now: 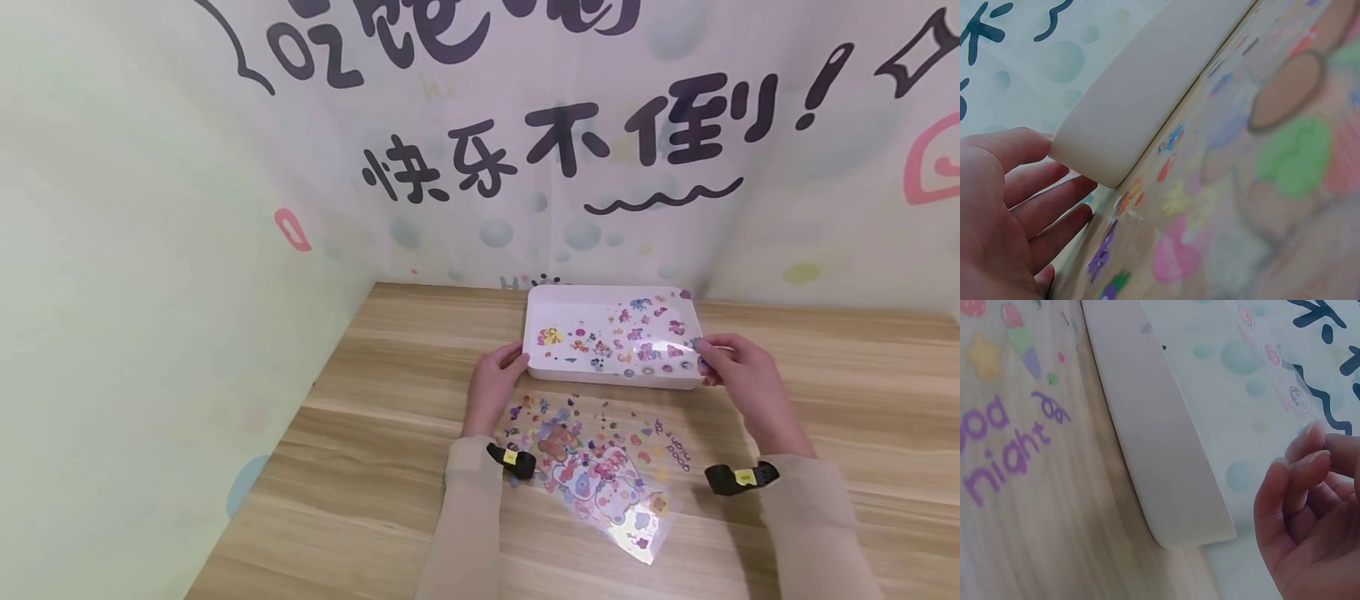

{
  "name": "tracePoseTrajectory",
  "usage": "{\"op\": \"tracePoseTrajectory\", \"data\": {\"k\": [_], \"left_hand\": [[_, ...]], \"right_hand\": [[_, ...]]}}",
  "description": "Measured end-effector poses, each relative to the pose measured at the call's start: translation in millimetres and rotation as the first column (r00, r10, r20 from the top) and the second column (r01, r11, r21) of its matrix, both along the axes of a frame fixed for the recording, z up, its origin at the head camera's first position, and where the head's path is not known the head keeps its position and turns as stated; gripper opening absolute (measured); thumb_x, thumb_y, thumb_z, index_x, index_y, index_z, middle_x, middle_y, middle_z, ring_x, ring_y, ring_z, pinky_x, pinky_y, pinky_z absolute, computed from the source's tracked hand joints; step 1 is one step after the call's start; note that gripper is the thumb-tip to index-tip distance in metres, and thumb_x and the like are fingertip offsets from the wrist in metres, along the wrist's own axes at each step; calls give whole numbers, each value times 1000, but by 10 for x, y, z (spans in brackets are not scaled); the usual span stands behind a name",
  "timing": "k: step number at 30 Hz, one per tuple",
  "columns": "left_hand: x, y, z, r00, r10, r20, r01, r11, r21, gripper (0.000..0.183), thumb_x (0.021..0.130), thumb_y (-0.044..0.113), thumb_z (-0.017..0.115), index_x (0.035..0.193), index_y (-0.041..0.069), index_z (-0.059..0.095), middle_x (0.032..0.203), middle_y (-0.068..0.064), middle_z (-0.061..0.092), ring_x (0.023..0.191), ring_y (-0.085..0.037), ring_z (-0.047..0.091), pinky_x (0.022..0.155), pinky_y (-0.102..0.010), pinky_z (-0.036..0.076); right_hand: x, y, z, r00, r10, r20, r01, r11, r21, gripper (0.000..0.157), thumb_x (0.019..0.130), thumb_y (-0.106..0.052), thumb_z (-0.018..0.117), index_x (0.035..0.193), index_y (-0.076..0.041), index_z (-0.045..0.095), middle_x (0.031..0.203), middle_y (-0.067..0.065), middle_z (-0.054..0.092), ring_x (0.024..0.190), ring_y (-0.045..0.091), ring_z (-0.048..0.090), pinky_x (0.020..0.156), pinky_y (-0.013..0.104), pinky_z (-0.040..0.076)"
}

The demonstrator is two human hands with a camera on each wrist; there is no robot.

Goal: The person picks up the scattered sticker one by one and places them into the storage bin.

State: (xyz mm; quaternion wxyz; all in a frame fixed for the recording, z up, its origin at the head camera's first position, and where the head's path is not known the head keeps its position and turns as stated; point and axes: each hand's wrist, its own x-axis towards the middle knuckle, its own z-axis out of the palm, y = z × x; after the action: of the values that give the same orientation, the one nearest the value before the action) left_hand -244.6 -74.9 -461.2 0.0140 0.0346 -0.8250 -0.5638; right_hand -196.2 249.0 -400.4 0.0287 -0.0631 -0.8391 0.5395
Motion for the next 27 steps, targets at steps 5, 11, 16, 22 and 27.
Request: {"op": "tracePoseTrajectory", "data": {"k": [5, 11, 16, 22, 27], "left_hand": [[8, 4, 1, 1000, 0, -5, 0, 1000, 2, 34, 85, 38, 57, 118, 28, 58, 108, 13, 60, 100, -4, 53, 82, -20, 46], [12, 6, 5, 1000, 2, -10, -2, 1000, 2, 34, 85, 39, 57, 117, 28, 58, 107, 14, 60, 99, -4, 54, 82, -22, 46], [14, 0, 6, 1000, 5, -9, -5, 1000, -6, 34, 85, 40, 57, 117, 29, 58, 107, 15, 60, 99, -3, 53, 82, -22, 45], [10, 1, -2, 1000, 1, -18, -1, 1000, 3, 33, 85, 37, 58, 117, 28, 58, 107, 14, 60, 100, -4, 54, 83, -23, 46], [9, 4, -3, 1000, 2, -11, -2, 1000, 16, 34, 85, 37, 58, 118, 27, 58, 107, 14, 60, 100, -3, 53, 81, -21, 46]], "right_hand": [[-41, -76, -18, 1000, -11, 19, 12, 1000, -26, 51, 88, -46, 47, 116, -4, 47, 87, 8, 54, 73, 15, 53, 68, 32, 50], [-84, -156, -33, 999, -28, 15, 29, 998, -51, 52, 87, -49, 46, 116, -6, 47, 84, 7, 53, 72, 16, 53, 67, 33, 49], [-103, -218, -49, 1000, -18, 24, 20, 998, -51, 52, 88, -50, 44, 118, -7, 45, 82, 9, 51, 72, 18, 52, 67, 35, 48], [-149, -292, -60, 1000, -9, 23, 11, 997, -78, 54, 88, -51, 42, 119, -8, 43, 80, 9, 49, 72, 18, 50, 68, 36, 48], [-187, -337, -72, 999, -1, 32, 4, 995, -99, 57, 86, -53, 42, 120, -7, 42, 85, 13, 49, 74, 21, 50, 72, 38, 48]]}}
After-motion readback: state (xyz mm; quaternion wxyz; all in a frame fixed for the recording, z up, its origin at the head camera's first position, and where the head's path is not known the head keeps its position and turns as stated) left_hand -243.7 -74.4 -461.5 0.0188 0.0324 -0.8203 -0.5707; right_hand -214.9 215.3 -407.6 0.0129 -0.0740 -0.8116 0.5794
